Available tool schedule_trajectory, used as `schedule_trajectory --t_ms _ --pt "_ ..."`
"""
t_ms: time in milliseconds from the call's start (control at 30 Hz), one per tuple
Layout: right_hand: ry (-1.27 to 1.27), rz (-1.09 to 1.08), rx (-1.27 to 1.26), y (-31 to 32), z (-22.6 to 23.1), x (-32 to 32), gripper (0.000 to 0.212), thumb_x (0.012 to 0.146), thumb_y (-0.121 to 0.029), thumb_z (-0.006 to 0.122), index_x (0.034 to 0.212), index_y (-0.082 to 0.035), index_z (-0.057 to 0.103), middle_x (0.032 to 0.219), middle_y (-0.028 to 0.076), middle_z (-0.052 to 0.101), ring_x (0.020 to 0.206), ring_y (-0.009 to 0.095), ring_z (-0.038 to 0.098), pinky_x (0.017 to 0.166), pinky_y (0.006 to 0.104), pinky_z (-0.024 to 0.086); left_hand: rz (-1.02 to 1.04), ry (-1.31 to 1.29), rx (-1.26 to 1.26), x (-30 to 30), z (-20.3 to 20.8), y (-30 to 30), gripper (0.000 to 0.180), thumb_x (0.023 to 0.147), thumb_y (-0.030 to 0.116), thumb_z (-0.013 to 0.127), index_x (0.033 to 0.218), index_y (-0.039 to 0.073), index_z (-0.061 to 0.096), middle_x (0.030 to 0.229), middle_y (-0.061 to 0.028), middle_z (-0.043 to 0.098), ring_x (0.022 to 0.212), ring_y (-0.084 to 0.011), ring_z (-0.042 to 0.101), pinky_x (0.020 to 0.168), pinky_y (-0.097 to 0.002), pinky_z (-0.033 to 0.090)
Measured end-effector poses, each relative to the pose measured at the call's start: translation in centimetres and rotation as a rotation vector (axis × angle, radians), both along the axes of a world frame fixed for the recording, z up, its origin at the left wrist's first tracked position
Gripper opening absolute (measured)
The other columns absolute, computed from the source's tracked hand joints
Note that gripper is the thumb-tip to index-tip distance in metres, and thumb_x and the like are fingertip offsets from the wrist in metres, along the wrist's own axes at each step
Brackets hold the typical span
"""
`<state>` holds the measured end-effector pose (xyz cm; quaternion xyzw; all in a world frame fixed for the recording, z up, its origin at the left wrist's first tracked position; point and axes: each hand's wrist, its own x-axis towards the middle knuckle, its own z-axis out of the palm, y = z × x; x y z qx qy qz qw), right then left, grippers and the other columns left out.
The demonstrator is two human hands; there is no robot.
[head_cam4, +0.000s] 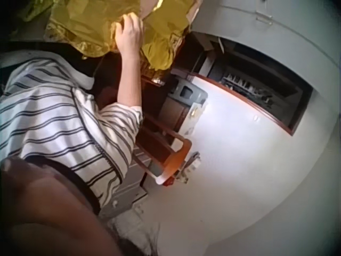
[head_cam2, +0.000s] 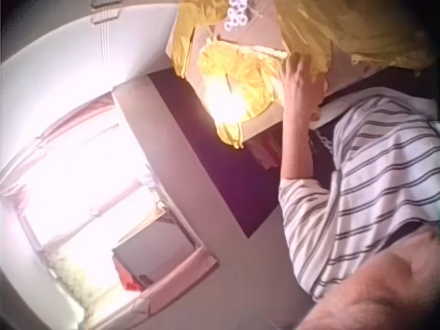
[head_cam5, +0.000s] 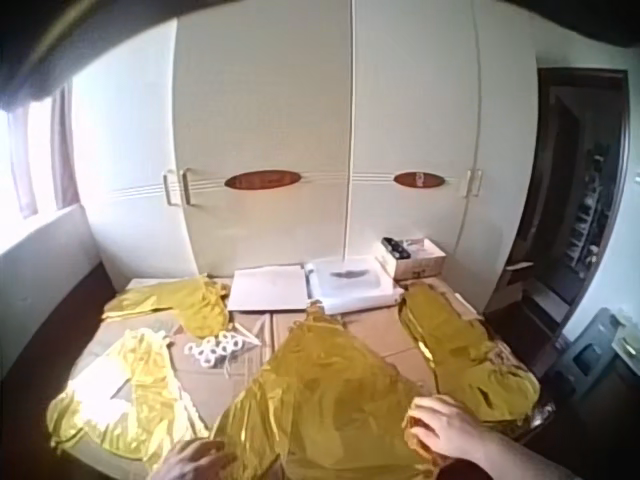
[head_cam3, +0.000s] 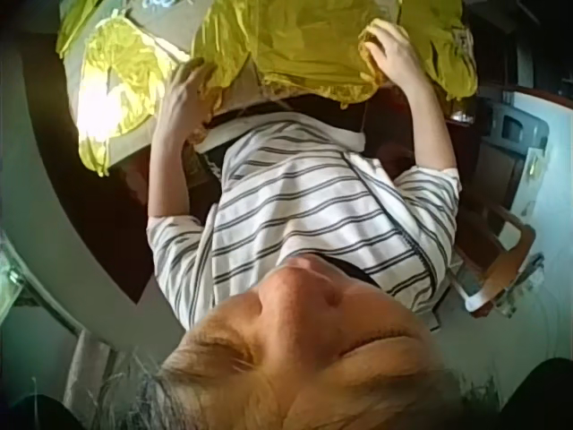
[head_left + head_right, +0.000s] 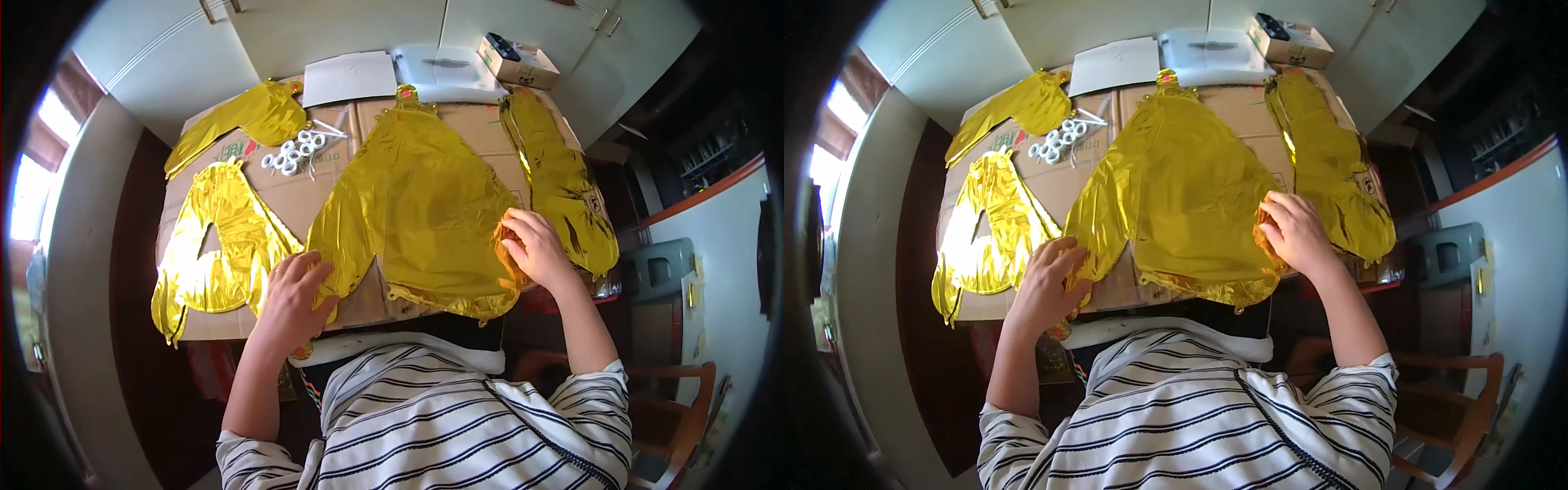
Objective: Folding and organizing gold foil letter balloons on a workbench for packaging.
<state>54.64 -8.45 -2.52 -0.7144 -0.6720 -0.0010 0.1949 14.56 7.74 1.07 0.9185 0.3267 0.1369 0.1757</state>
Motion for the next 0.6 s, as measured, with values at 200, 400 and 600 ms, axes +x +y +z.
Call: schedule_trajectory --t_ms 200,400,600 --pt "0.02 0.074 0.003 0.7 -0.2 1.4 0.034 0.086 -0.014 0.074 0.118 -0.004 0.066 0.13 0.013 0.062 0.123 0.034 0.057 0.106 0.0427 0.046 -0.059 0.05 0.101 -0.6 -1.1 -2.1 0.044 0.078 0.019 0.079 0.118 0.006 0.067 0.129 -0.0148 0.061 0.127 -0.0387 0.051 0.112 -0.0507 0.038" --pt "0.037 0.09 0.003 1.2 0.2 1.2 0.033 0.084 -0.011 0.075 0.116 -0.005 0.066 0.128 0.013 0.062 0.122 0.035 0.057 0.105 0.0428 0.047 -0.022 -0.001 0.103 -1.4 -2.0 -2.2 0.043 0.077 0.022 0.08 0.117 0.01 0.069 0.128 -0.0124 0.061 0.133 -0.0399 0.047 0.116 -0.0543 0.033" --pt "0.028 0.071 -0.032 2.0 1.1 1.3 0.031 0.083 -0.012 0.076 0.112 -0.004 0.068 0.125 0.013 0.064 0.12 0.035 0.058 0.104 0.0433 0.047 0.066 -0.102 0.027 -2.5 0.4 3.4 0.038 0.084 0.025 0.079 0.117 0.008 0.069 0.123 -0.0145 0.064 0.122 -0.0357 0.058 0.107 -0.0479 0.044"
